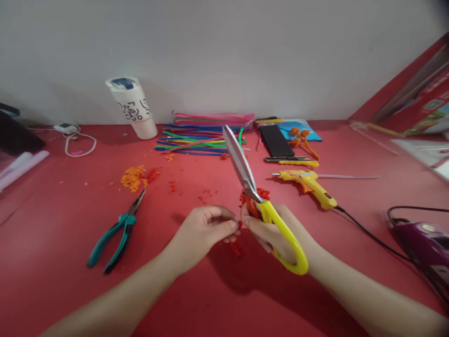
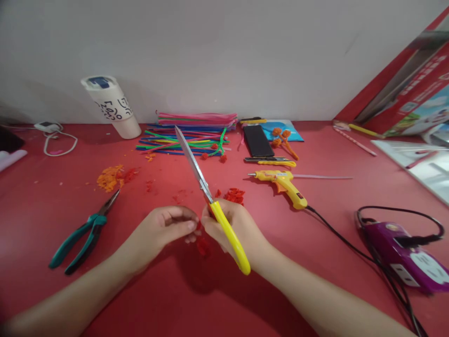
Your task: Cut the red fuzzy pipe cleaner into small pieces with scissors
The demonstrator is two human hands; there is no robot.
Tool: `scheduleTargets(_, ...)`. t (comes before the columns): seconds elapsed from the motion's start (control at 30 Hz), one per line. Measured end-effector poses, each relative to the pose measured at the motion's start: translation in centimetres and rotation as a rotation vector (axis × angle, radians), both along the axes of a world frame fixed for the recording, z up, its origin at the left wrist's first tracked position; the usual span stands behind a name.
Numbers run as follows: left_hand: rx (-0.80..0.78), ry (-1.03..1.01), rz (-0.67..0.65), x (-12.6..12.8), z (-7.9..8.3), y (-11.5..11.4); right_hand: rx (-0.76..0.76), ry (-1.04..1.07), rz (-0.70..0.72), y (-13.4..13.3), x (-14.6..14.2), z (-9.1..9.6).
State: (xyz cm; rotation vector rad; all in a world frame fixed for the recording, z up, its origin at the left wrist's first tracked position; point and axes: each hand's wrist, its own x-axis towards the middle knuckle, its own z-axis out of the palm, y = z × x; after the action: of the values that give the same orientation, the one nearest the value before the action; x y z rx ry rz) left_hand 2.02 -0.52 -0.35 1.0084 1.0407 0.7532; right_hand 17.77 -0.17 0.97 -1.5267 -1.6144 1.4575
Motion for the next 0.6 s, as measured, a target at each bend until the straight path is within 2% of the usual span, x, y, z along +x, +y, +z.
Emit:
scheduleTargets(0.13,0.011,0.063,-0.004,0.2,0.1,0.0,0.054,-0.02,0.041,0.0,-0.1,0.0)
scheduleTargets(0.23,0.016,0.059,0.016,0.0,0.2,0.1,0.161,-0.067,0.048,0.2,0.5,-0.3)
scheduleTargets(0.37,0.059,-0.025,0.278,-0.7,0.1,0.5,0.376,-0.354,0.087,0.5,1.9,-0.8)
scheduleTargets(0.43,0.084,-0.087,0.393,-1.1,0.0,0.8,0.415,-0.515,0.122,0.6,2.1,-1.0)
scheduleTargets(0.6,0.105,-0.198,0.524,-1.8,0.1,1.2,0.451,-0.736,0.222,0.3,1.4,-1.3)
